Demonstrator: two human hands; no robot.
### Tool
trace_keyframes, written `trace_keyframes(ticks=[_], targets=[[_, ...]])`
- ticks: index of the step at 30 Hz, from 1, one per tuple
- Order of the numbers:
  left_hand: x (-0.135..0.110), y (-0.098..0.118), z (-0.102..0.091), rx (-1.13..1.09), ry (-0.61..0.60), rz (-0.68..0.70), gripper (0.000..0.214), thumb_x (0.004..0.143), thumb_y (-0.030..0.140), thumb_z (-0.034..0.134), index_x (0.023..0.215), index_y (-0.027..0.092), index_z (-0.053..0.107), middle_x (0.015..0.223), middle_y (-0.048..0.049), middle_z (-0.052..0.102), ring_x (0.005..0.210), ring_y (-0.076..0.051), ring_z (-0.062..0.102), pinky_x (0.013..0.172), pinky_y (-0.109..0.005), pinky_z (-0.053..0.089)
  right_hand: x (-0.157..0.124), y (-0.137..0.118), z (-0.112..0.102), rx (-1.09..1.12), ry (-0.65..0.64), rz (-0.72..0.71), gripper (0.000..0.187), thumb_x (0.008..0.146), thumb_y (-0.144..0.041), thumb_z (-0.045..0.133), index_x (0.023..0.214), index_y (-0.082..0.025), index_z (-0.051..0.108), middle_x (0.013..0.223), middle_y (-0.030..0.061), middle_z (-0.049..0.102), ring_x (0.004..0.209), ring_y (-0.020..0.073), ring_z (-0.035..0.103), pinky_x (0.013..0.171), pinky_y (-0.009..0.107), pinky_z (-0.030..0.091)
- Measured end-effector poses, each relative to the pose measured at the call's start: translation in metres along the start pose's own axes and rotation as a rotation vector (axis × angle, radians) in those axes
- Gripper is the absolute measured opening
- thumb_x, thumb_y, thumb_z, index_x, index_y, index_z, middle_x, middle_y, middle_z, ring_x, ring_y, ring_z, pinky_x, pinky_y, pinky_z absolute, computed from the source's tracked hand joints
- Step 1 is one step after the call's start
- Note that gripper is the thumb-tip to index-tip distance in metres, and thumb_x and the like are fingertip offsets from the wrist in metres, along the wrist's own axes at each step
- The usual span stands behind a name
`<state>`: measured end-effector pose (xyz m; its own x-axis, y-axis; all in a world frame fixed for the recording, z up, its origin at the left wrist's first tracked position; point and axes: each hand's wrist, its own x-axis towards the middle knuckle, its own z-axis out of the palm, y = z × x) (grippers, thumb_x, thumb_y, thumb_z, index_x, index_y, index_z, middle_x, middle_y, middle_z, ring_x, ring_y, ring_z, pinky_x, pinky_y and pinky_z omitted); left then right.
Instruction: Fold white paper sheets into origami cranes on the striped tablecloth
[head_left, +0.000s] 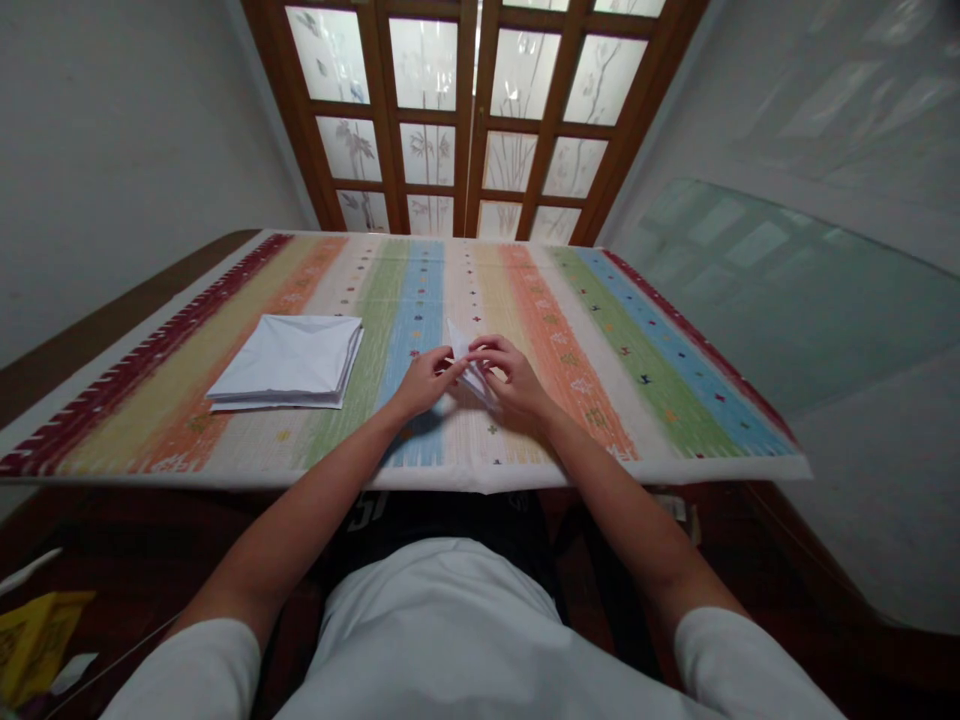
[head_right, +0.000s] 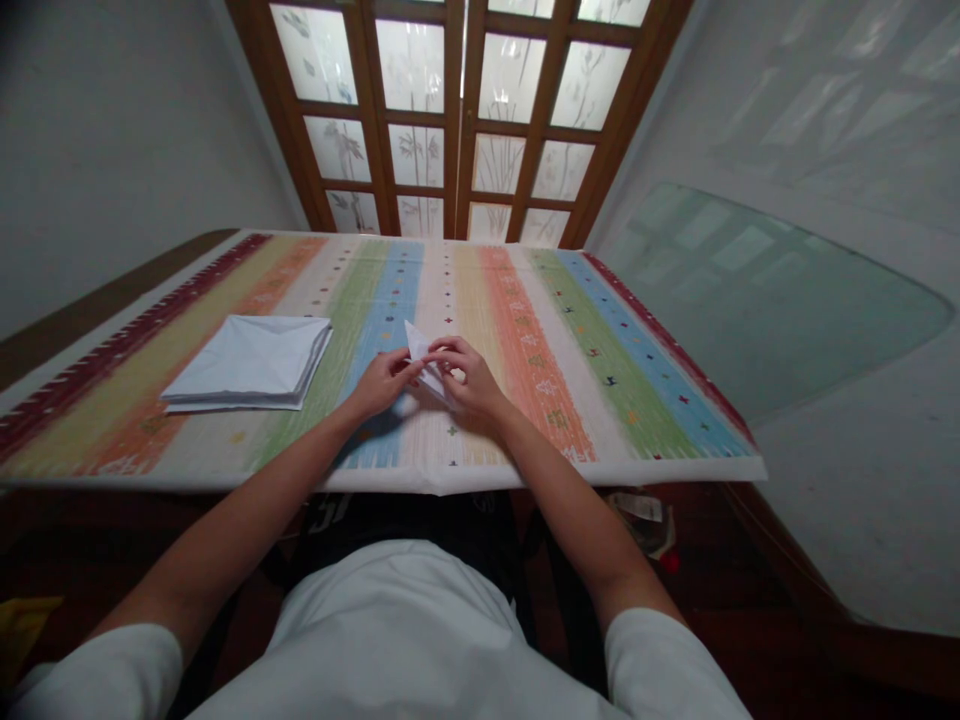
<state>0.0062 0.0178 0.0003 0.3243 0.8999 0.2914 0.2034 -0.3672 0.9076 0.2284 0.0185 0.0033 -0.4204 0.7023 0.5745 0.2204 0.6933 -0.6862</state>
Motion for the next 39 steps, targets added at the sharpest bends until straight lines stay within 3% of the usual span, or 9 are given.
trace_keyframes(ticks=[3,7,11,13,17,23,30,35,39], targets=[[0.0,0.001,0.001,-0.024,-0.021,-0.02,0.019,0.097,0.034,0.064,0.094,0.018,0.075,0.086,-0.0043,0.071,0.078,-0.02,0.07,0.073,-0.033,0.061,-0.001,-0.004,-0.002,-0.066,0.031,0.041,0.018,0.099,-0.031,0.072,0.111,-0.029,0.084,0.131,0.0112,0.066,0.113,0.0262,0.065,0.101,0.044,0.058],[0.002,0.001,0.0,-0.054,0.007,-0.053,0.019,0.095,0.024,0.058,0.092,0.017,0.075,0.087,-0.0053,0.069,0.078,-0.02,0.068,0.072,-0.033,0.061,0.001,-0.009,-0.009,-0.067,0.118,0.113,0.018,0.096,-0.025,0.07,0.1,-0.031,0.086,0.14,0.0096,0.066,0.132,0.0311,0.061,0.121,0.053,0.047],[0.003,-0.002,-0.001,-0.018,0.048,-0.04,0.016,0.096,0.023,0.059,0.092,0.017,0.073,0.091,-0.0053,0.069,0.08,-0.018,0.066,0.072,-0.029,0.058,0.001,-0.007,-0.013,0.057,0.08,0.21,0.025,0.094,-0.024,0.062,0.099,-0.03,0.085,0.12,0.0081,0.077,0.12,0.0297,0.068,0.113,0.049,0.052],[0.003,-0.003,-0.001,-0.024,0.069,-0.029,0.016,0.096,0.021,0.061,0.105,0.017,0.073,0.095,-0.0046,0.07,0.08,-0.016,0.065,0.073,-0.027,0.055,0.0,-0.005,-0.011,0.08,0.062,0.221,0.027,0.087,-0.021,0.062,0.099,-0.029,0.085,0.113,0.0074,0.079,0.113,0.0287,0.071,0.108,0.047,0.054],[0.001,-0.003,-0.001,-0.11,0.171,-0.039,0.052,0.093,0.02,0.069,0.144,0.024,0.058,0.103,-0.0013,0.069,0.069,-0.01,0.059,0.065,-0.022,0.047,-0.002,-0.002,-0.007,0.117,0.076,0.166,0.035,0.08,-0.018,0.062,0.105,-0.027,0.085,0.116,0.0087,0.08,0.11,0.0275,0.073,0.098,0.044,0.059],[-0.001,0.004,-0.007,0.023,0.167,0.012,0.012,0.095,0.03,0.07,0.101,0.02,0.069,0.099,-0.0041,0.073,0.079,-0.014,0.066,0.073,-0.026,0.052,-0.003,-0.005,-0.009,0.207,0.013,0.247,0.03,0.084,-0.039,0.08,0.112,-0.027,0.084,0.126,0.0109,0.077,0.103,0.0249,0.075,0.09,0.04,0.063],[-0.005,0.004,-0.008,-0.105,0.01,0.06,0.035,0.091,0.038,0.077,0.121,0.02,0.073,0.126,-0.0118,0.076,0.104,-0.023,0.075,0.087,-0.033,0.061,0.001,-0.006,-0.009,0.221,0.14,0.334,0.049,0.081,-0.073,0.085,0.096,-0.026,0.079,0.108,0.01,0.078,0.1,0.0275,0.073,0.087,0.04,0.06],[-0.004,0.002,-0.002,-0.1,0.038,0.056,0.032,0.092,0.035,0.079,0.119,0.02,0.07,0.121,-0.0118,0.077,0.105,-0.023,0.076,0.091,-0.035,0.062,0.003,-0.004,-0.001,0.333,0.21,0.433,0.058,0.069,-0.064,0.093,0.107,-0.03,0.065,0.092,0.0017,0.072,0.088,0.0236,0.069,0.081,0.036,0.058],[-0.003,0.004,-0.002,-0.116,0.128,0.026,0.037,0.088,0.024,0.081,0.12,0.023,0.064,0.122,-0.0085,0.075,0.103,-0.019,0.076,0.087,-0.03,0.061,0.001,-0.003,0.002,0.404,0.165,0.483,0.067,0.071,-0.053,0.09,0.128,-0.034,0.06,0.087,-0.0034,0.067,0.08,0.0195,0.065,0.074,0.031,0.055]])
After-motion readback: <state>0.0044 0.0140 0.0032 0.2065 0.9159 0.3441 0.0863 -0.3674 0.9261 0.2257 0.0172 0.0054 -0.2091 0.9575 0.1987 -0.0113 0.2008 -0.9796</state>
